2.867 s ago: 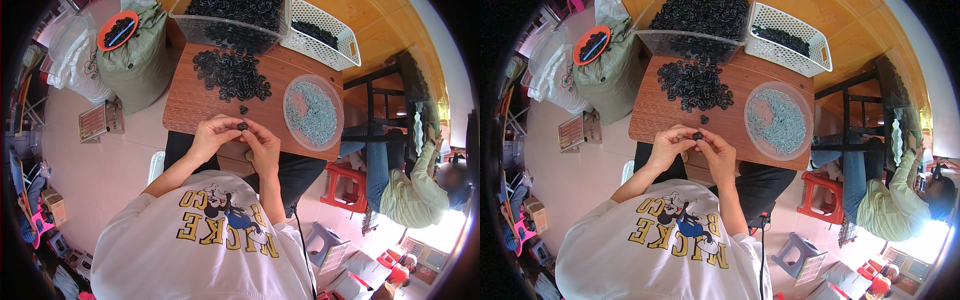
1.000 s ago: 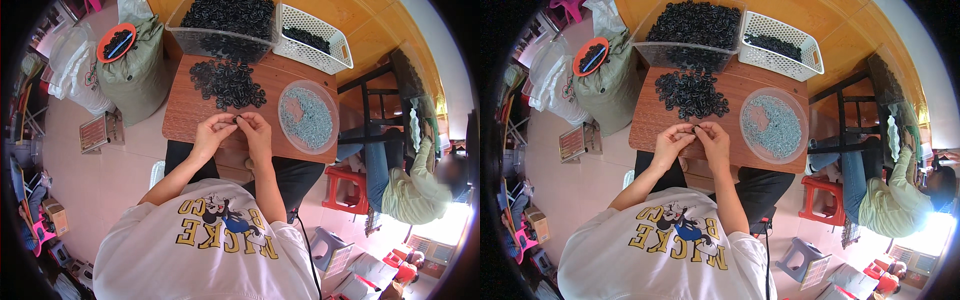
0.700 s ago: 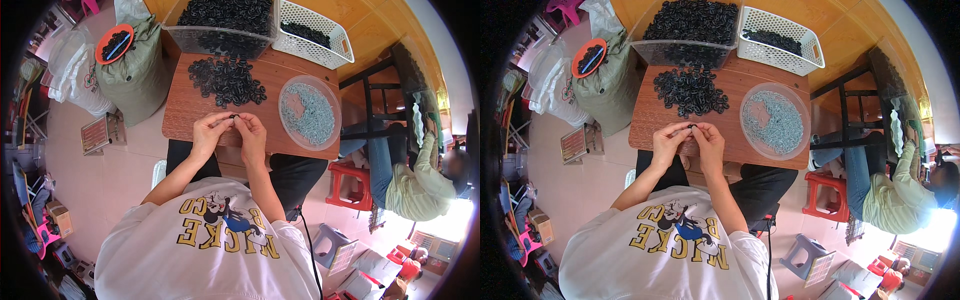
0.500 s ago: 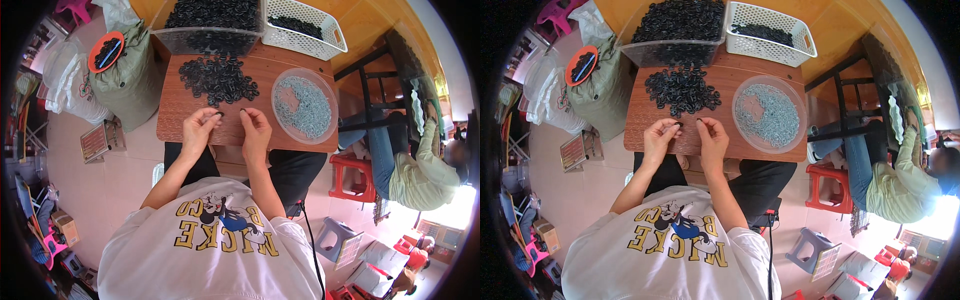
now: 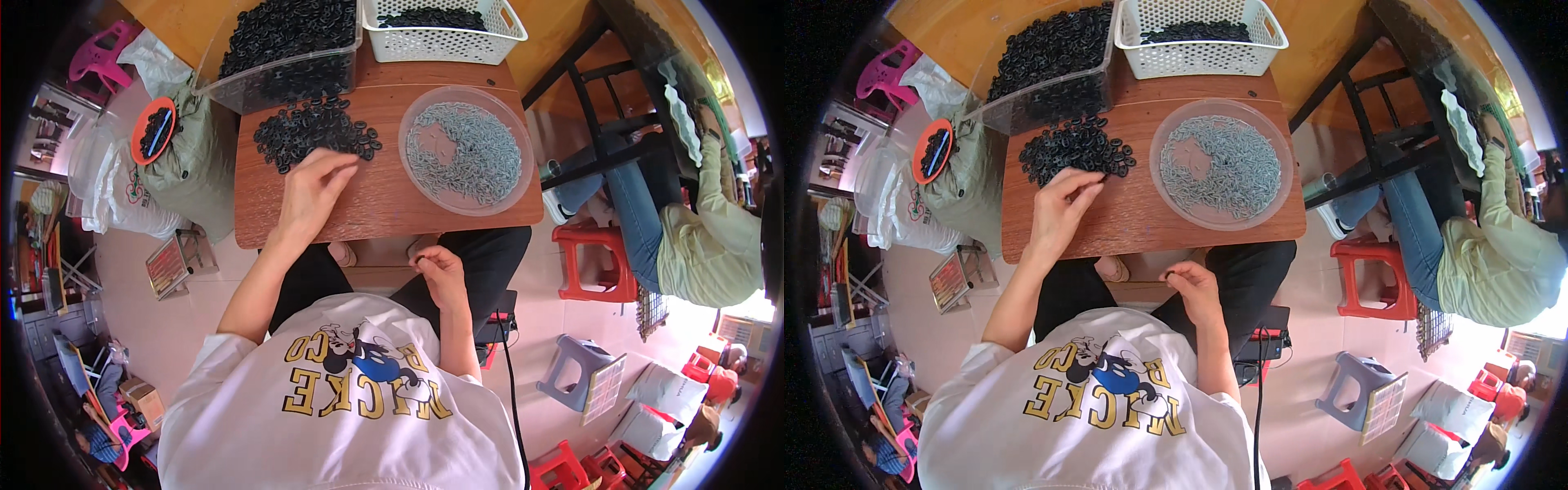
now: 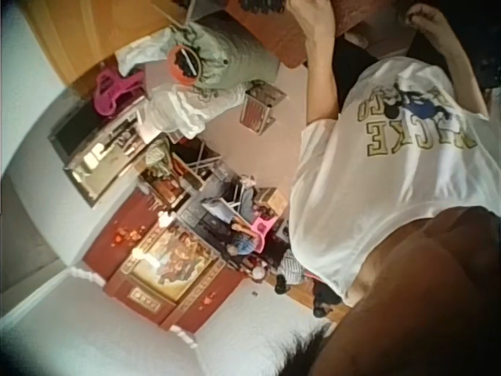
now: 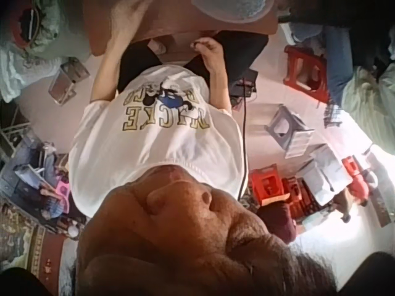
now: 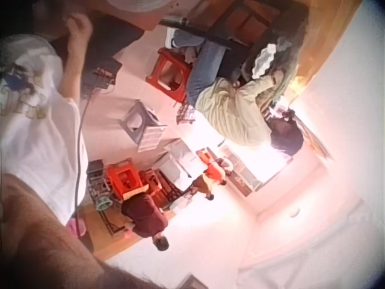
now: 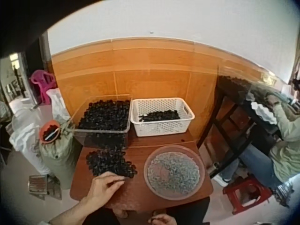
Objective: The person sits at a table and repeatedly picks up small black plastic pieces and light blue fasteners, inserting the fasteners into the pieces by hand. The assembled units are placed into a clear plastic container on the table.
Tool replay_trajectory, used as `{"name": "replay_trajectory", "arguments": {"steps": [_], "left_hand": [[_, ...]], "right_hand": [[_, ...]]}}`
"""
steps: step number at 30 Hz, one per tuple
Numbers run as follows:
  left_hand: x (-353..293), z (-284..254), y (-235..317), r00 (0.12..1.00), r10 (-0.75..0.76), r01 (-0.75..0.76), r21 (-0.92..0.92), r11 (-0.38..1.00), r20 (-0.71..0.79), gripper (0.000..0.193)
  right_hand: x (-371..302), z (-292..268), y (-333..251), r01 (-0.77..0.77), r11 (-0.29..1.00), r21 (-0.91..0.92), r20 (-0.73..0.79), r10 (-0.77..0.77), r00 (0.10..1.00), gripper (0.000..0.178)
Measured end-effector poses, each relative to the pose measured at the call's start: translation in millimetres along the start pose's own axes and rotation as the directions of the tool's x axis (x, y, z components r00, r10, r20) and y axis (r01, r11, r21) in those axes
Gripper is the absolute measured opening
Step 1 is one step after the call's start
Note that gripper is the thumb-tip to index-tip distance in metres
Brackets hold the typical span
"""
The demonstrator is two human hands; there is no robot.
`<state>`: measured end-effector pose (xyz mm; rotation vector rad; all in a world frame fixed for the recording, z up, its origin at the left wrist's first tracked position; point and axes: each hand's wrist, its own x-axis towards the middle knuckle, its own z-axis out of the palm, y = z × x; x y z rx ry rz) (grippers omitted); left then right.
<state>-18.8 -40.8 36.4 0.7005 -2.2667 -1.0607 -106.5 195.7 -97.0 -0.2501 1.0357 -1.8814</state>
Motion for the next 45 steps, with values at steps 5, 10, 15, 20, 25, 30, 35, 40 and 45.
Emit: {"name": "replay_trajectory", "arguments": {"steps": [5, 10, 15, 20, 25, 30, 35, 40, 45], "left_hand": [[62, 36, 19, 0.96, 0.145, -0.185, 0.151, 0.971, 0.241, 0.019], [107, 88, 5, 0.923, 0.24, -0.315, 0.236, 0.919, 0.3, 0.021], [122, 123, -3, 0.892, 0.265, -0.401, 0.368, 0.839, 0.366, 0.015], [126, 134, -12, 0.906, 0.212, -0.375, 0.465, 0.802, 0.366, 0.011], [128, 137, -13, 0.919, 0.146, -0.328, 0.503, 0.8, 0.367, 0.01], [125, 136, -12, 0.915, 0.201, -0.338, 0.389, 0.857, 0.351, 0.01], [126, 137, -10, 0.925, 0.154, -0.291, 0.389, 0.874, 0.347, 0.011], [126, 138, 0, 0.937, 0.117, -0.25, 0.396, 0.884, 0.33, 0.013], [126, 138, 2, 0.936, 0.091, -0.228, 0.389, 0.893, 0.34, 0.013]], "right_hand": [[5, -26, 15, -0.059, 0.997, 0.046, -0.06, 0.061, 0.996, 0.011], [20, -37, 23, -0.013, 0.997, 0.073, -0.039, 0.016, 0.999, 0.014], [19, -30, 16, -0.025, 0.998, 0.055, -0.066, 0.029, 0.997, 0.012], [20, -30, 16, -0.008, 0.999, 0.033, -0.036, 0.009, 0.999, 0.013], [22, -30, 18, -0.021, 1.0, 0.01, -0.033, 0.021, 0.999, 0.013], [23, -29, 16, -0.026, 1.0, -0.002, -0.034, 0.026, 0.999, 0.013], [23, -28, 15, -0.032, 0.999, -0.017, -0.039, 0.031, 0.999, 0.012], [23, -29, 17, -0.034, 0.999, -0.019, -0.05, 0.033, 0.998, 0.012], [24, -30, 19, -0.03, 0.999, -0.012, -0.051, 0.029, 0.998, 0.012]]}}
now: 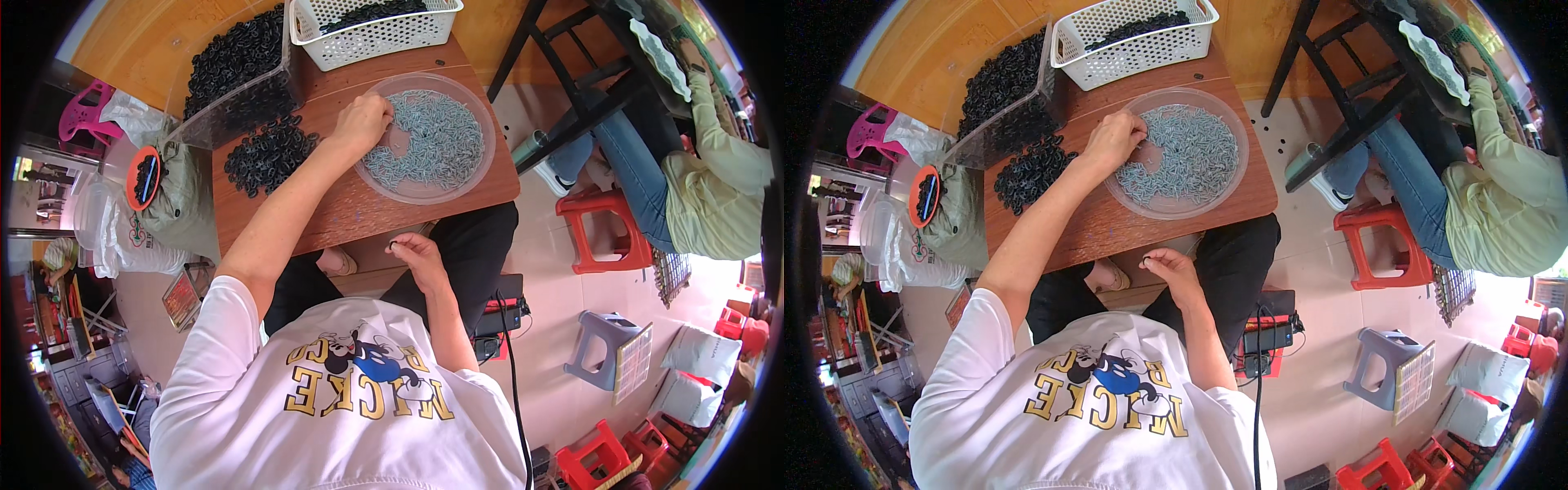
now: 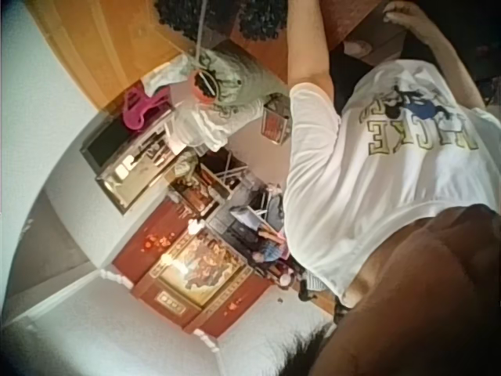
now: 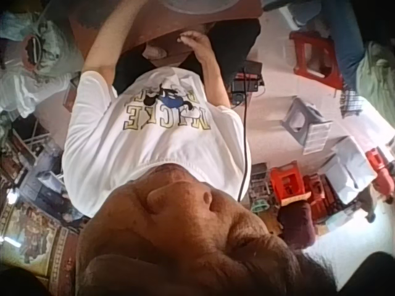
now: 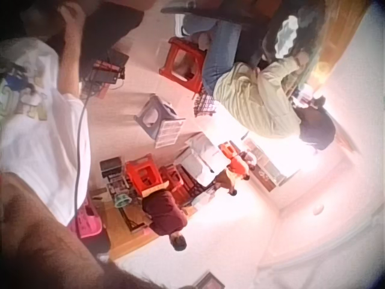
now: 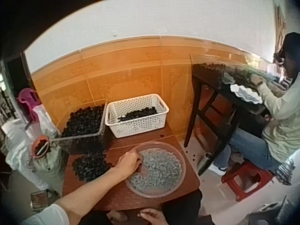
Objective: The person sits at a table and repeatedly picks up small black plastic pieces and light blue fasteners, inserting the fasteners into the pieces by hand. The assembled units are placed into a clear plastic container on the table.
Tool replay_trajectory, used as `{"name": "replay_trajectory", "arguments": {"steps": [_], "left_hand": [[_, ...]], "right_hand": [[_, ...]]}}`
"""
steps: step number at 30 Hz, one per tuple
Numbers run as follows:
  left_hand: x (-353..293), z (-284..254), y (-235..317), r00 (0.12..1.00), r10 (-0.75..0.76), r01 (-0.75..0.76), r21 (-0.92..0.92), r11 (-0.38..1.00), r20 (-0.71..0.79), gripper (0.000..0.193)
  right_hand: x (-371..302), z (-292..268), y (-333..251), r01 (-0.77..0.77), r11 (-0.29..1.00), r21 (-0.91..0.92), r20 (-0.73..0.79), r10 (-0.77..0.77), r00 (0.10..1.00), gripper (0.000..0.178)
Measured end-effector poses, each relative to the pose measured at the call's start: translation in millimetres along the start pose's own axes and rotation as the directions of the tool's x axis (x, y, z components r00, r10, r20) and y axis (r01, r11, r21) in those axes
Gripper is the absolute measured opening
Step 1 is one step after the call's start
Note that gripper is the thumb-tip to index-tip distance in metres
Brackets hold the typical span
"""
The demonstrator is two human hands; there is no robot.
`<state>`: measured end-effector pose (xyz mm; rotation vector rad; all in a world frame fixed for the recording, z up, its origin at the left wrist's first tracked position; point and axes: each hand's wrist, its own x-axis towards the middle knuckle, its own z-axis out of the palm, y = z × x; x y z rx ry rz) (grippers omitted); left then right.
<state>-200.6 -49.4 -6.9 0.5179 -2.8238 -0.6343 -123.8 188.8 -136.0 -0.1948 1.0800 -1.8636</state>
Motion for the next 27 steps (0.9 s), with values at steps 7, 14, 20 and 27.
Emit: {"name": "replay_trajectory", "arguments": {"steps": [7, 14, 20, 27], "left_hand": [[6, 8, -20, 0.998, 0.028, -0.021, -0.114, 0.993, 0.056, 0.014], [-1, 4, -11, 0.98, 0.188, -0.191, 0.04, 0.981, 0.06, 0.006], [-3, 4, -14, 0.971, 0.237, -0.239, 0.061, 0.969, 0.033, 0.009], [-38, -38, -8, 0.991, -0.09, 0.132, -0.707, 0.695, 0.098, 0.007]], "right_hand": [[-1, 1, -2, 0.003, 1.0, -0.008, 0.004, -0.003, 1.0, 0.012], [-1, 0, -2, 0.013, 1.0, -0.004, -0.005, -0.013, 1.0, 0.013], [-3, 2, -3, 0.009, 1.0, 0.01, -0.015, -0.009, 1.0, 0.014], [-7, 5, -9, 0.018, 1.0, -0.002, -0.024, -0.018, 1.0, 0.012]]}}
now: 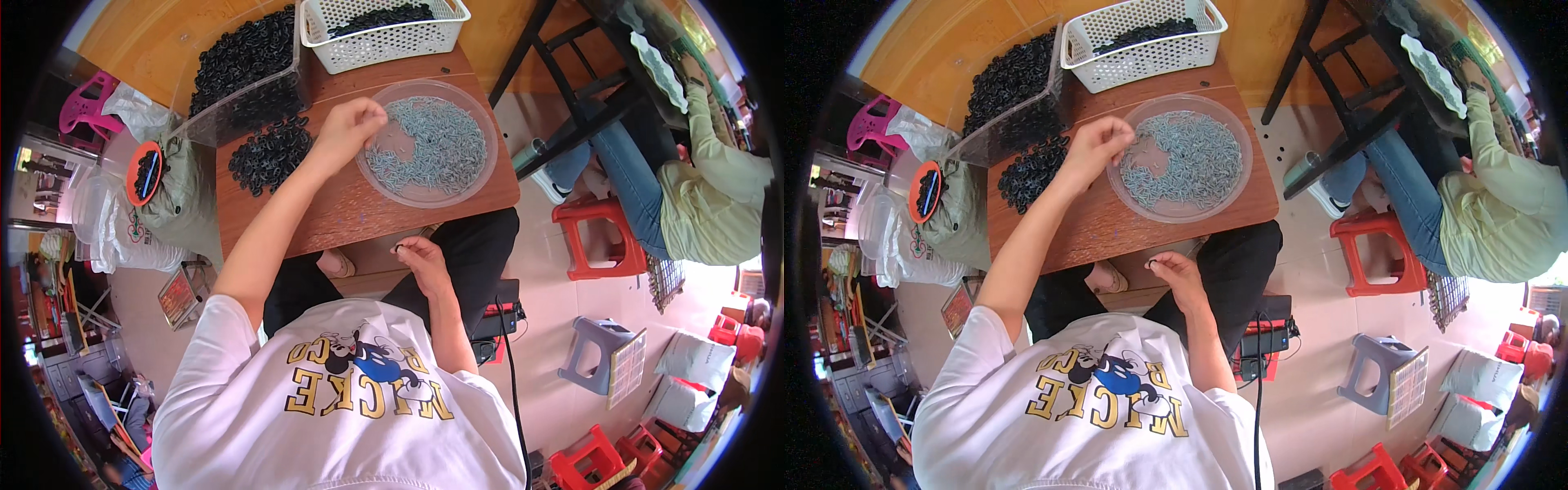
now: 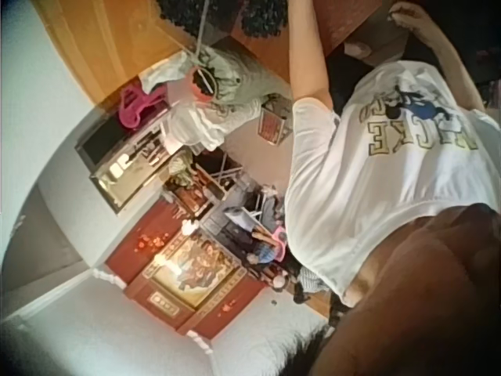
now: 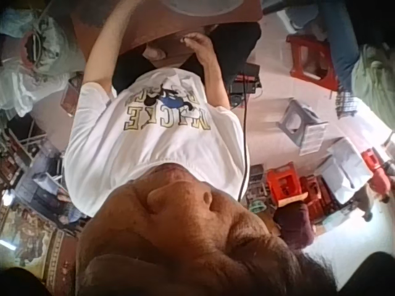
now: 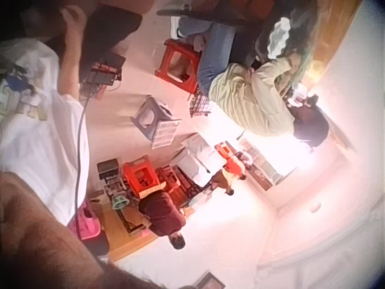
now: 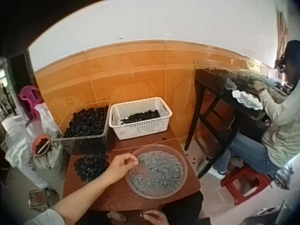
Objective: The person sits at a table and repeatedly picks up small black plastic pieces and light blue fasteners, inserting the fasteners into the pieces by hand. The assembled units are placed into a clear plastic container on the table.
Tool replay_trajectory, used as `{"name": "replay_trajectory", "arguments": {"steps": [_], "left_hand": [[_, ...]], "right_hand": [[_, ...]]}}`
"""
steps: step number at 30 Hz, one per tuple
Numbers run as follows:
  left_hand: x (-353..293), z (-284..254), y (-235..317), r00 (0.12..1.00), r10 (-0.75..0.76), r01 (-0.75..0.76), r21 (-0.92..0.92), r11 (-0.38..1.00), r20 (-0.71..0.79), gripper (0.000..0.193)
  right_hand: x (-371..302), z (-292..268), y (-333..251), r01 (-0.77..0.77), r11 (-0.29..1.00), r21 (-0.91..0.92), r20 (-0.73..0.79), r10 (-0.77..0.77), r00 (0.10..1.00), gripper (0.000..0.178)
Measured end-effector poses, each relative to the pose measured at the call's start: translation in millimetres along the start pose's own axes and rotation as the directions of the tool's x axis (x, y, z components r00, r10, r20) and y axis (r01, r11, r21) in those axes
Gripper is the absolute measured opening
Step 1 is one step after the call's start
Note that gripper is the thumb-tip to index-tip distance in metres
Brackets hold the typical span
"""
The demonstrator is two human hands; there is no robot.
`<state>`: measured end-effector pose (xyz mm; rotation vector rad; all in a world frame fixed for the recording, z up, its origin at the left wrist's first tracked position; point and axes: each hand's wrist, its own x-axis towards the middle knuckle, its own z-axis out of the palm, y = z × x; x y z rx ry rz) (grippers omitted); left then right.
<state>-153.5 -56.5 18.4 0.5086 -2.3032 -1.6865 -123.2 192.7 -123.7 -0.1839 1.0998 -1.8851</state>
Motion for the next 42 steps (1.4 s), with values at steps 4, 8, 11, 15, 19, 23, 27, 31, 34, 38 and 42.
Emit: {"name": "replay_trajectory", "arguments": {"steps": [4, 8, 11, 15, 19, 23, 27, 31, 34, 38, 42], "left_hand": [[-49, -13, -7, 0.958, -0.21, 0.287, -0.718, 0.634, 0.197, 0.008], [-67, -19, -27, 0.932, -0.262, 0.324, -0.897, 0.301, 0.249, 0.009], [-69, -19, -25, 0.933, -0.267, 0.296, -0.936, 0.19, 0.241, 0.009], [-79, -21, -18, 0.941, -0.259, 0.281, -0.93, 0.237, 0.218, 0.01], [-106, -37, -42, 0.943, -0.322, 0.253, -0.815, 0.522, 0.086, 0.012], [-150, -62, -72, 0.926, -0.322, 0.176, -0.528, 0.831, -0.197, 0.01], [-171, -82, -85, 0.867, -0.262, 0.205, -0.177, 0.963, -0.423, 0.007], [-172, -93, -89, 0.811, -0.285, 0.25, -0.138, 0.958, -0.511, 0.005], [-174, -99, -97, 0.807, -0.294, 0.23, -0.186, 0.955, -0.511, 0.007], [-176, -105, -97, 0.797, -0.346, 0.147, -0.397, 0.906, -0.495, 0.014], [-179, -111, -101, 0.801, -0.367, 0.149, -0.436, 0.888, -0.472, 0.017]], "right_hand": [[-5, 18, -13, 0.0, 0.998, -0.068, 0.059, 0.004, 0.998, 0.01], [1, 44, -25, 0.015, 1.0, -0.024, 0.12, -0.012, 0.993, 0.01], [-2, 61, -42, 0.038, 0.99, -0.137, 0.227, -0.006, 0.974, 0.009], [-12, 81, -65, 0.084, 0.969, -0.234, 0.299, -0.01, 0.954, 0.01], [-10, 79, -60, 0.036, 0.993, -0.113, 0.219, -0.01, 0.976, 0.011], [-7, 75, -44, 0.039, 0.993, -0.109, 0.215, -0.015, 0.977, 0.01], [-2, 84, -36, 0.007, 0.985, -0.175, 0.243, 0.036, 0.969, 0.01], [2, 98, -32, -0.004, 0.975, -0.223, 0.287, 0.069, 0.955, 0.01], [2, 105, -30, -0.006, 0.967, -0.254, 0.283, 0.08, 0.956, 0.01], [2, 107, -28, -0.038, 0.963, -0.265, 0.23, 0.101, 0.968, 0.01], [3, 109, -24, -0.066, 0.961, -0.267, 0.213, 0.125, 0.969, 0.01]]}}
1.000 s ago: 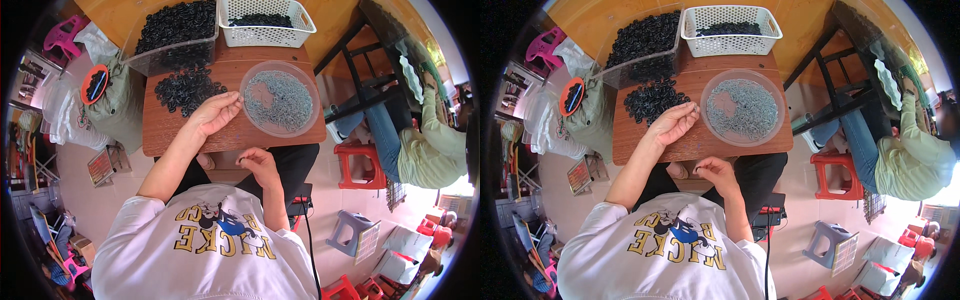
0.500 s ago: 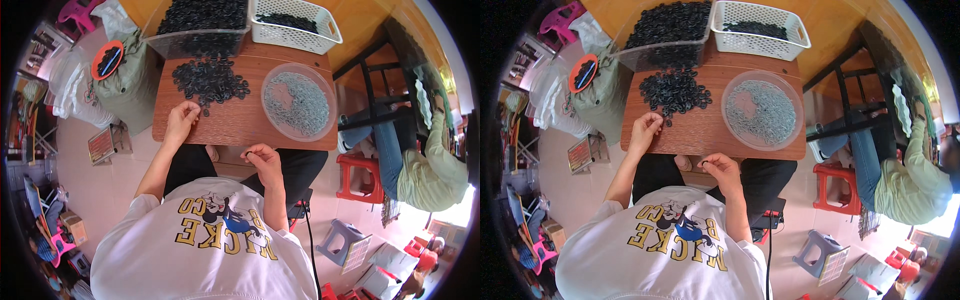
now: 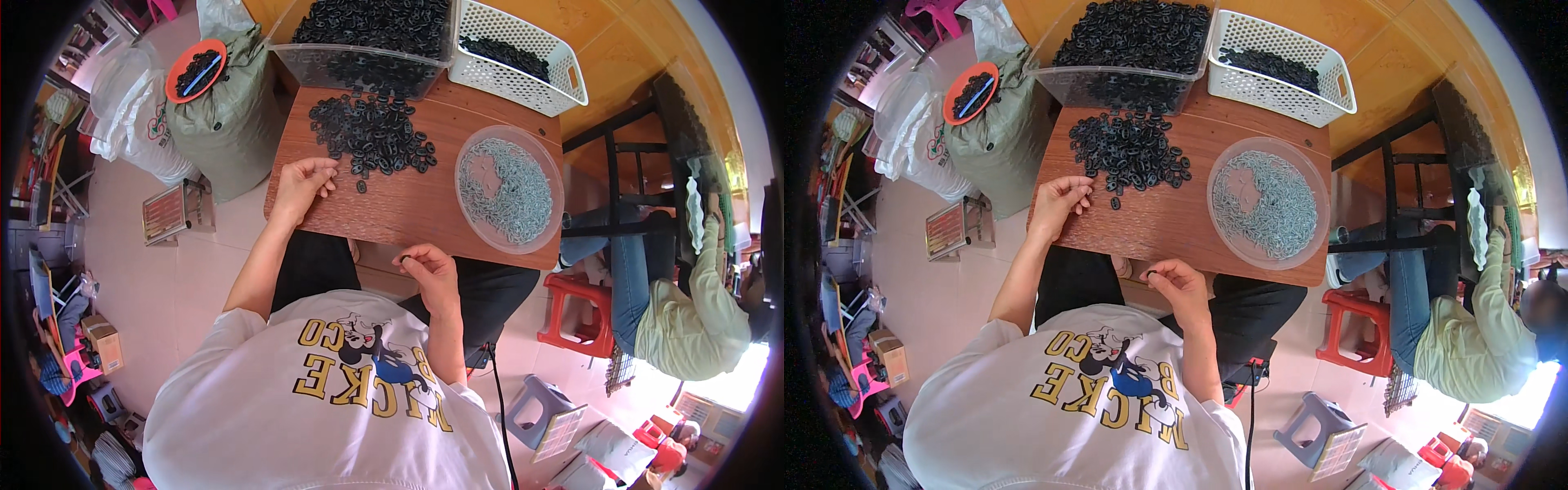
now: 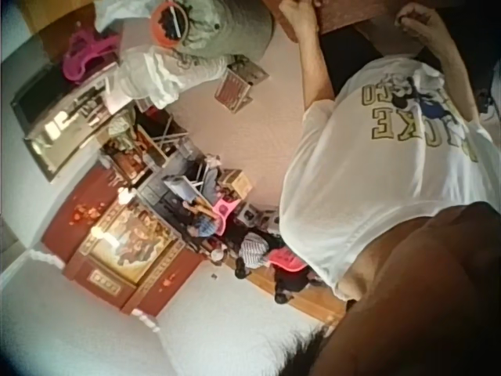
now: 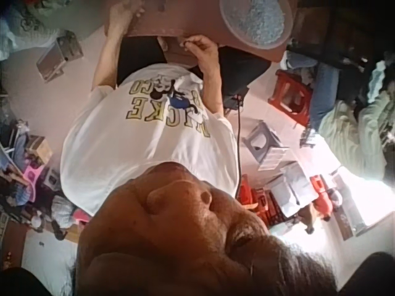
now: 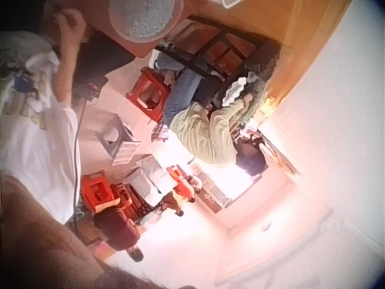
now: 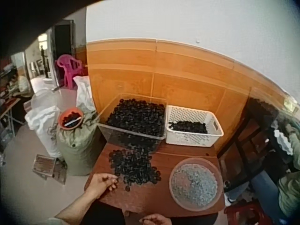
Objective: The person sits at a table and repeatedly picks up small black plastic pieces and light blue fasteners, inserting the fasteners into the pieces by hand. The assembled units are placed into a clear plastic container on the table.
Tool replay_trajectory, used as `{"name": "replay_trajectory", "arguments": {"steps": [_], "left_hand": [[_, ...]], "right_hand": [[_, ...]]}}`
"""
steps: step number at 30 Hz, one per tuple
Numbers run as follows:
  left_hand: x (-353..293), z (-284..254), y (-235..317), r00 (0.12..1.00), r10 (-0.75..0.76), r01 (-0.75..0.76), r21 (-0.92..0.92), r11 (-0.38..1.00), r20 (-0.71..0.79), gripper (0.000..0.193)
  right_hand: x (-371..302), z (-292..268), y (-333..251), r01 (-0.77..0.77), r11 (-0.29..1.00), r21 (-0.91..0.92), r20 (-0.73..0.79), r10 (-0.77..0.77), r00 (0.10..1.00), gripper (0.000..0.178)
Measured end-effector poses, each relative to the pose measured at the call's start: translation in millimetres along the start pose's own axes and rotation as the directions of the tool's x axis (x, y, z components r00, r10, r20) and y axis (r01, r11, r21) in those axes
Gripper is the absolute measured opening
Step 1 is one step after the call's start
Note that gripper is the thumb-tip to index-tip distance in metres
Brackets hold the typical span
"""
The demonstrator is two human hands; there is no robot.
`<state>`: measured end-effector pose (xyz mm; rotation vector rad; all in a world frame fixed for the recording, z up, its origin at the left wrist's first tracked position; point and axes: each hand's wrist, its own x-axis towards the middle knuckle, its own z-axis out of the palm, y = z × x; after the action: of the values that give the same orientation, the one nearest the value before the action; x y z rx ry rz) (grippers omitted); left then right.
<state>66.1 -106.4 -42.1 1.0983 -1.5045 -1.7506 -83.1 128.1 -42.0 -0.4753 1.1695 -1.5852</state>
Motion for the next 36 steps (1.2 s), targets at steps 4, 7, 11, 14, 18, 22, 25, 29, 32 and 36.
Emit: {"name": "replay_trajectory", "arguments": {"steps": [4, 7, 11, 14, 18, 22, 25, 29, 32, 36], "left_hand": [[-1, -7, -2, 1.0, 0.007, -0.008, -0.039, 0.999, -0.005, 0.017], [-1, -14, -2, 0.995, 0.055, -0.054, 0.022, 0.998, -0.078, 0.017], [-13, -17, 8, 0.996, -0.034, 0.018, -0.179, 0.984, -0.086, 0.017], [-35, 3, 21, 0.946, -0.219, 0.319, -0.557, 0.767, 0.24, 0.021], [-53, 32, 23, 0.864, -0.272, 0.494, -0.616, 0.613, 0.423, 0.02], [-57, 48, 26, 0.85, -0.245, 0.518, -0.648, 0.558, 0.467, 0.018], [-59, 53, 23, 0.911, -0.226, 0.407, -0.655, 0.637, 0.346, 0.018], [-64, 57, 20, 0.941, -0.213, 0.334, -0.614, 0.715, 0.264, 0.016], [-69, 59, 21, 0.952, -0.193, 0.3, -0.603, 0.739, 0.236, 0.015], [-72, 60, 23, 0.965, -0.156, 0.251, -0.586, 0.771, 0.209, 0.014]], "right_hand": [[3, 7, 0, -0.001, 0.999, -0.038, 0.008, 0.002, 1.0, 0.01], [7, 13, 0, 0.011, 0.999, -0.033, 0.007, -0.011, 1.0, 0.009], [16, 24, -4, 0.017, 1.0, -0.004, -0.056, -0.018, 0.998, 0.009], [29, 34, -8, 0.029, 0.999, 0.043, -0.114, -0.024, 0.993, 0.011], [38, 50, -21, 0.077, 0.995, 0.062, -0.154, -0.067, 0.986, 0.01], [35, 61, -31, 0.112, 0.993, -0.038, -0.145, -0.116, 0.983, 0.011], [33, 63, -32, 0.114, 0.989, -0.093, -0.166, -0.129, 0.978, 0.013], [33, 64, -33, 0.12, 0.989, -0.089, -0.186, -0.135, 0.973, 0.012], [32, 65, -35, 0.122, 0.988, -0.099, -0.185, -0.139, 0.973, 0.011], [31, 62, -35, 0.102, 0.977, -0.187, -0.176, -0.135, 0.975, 0.01]]}}
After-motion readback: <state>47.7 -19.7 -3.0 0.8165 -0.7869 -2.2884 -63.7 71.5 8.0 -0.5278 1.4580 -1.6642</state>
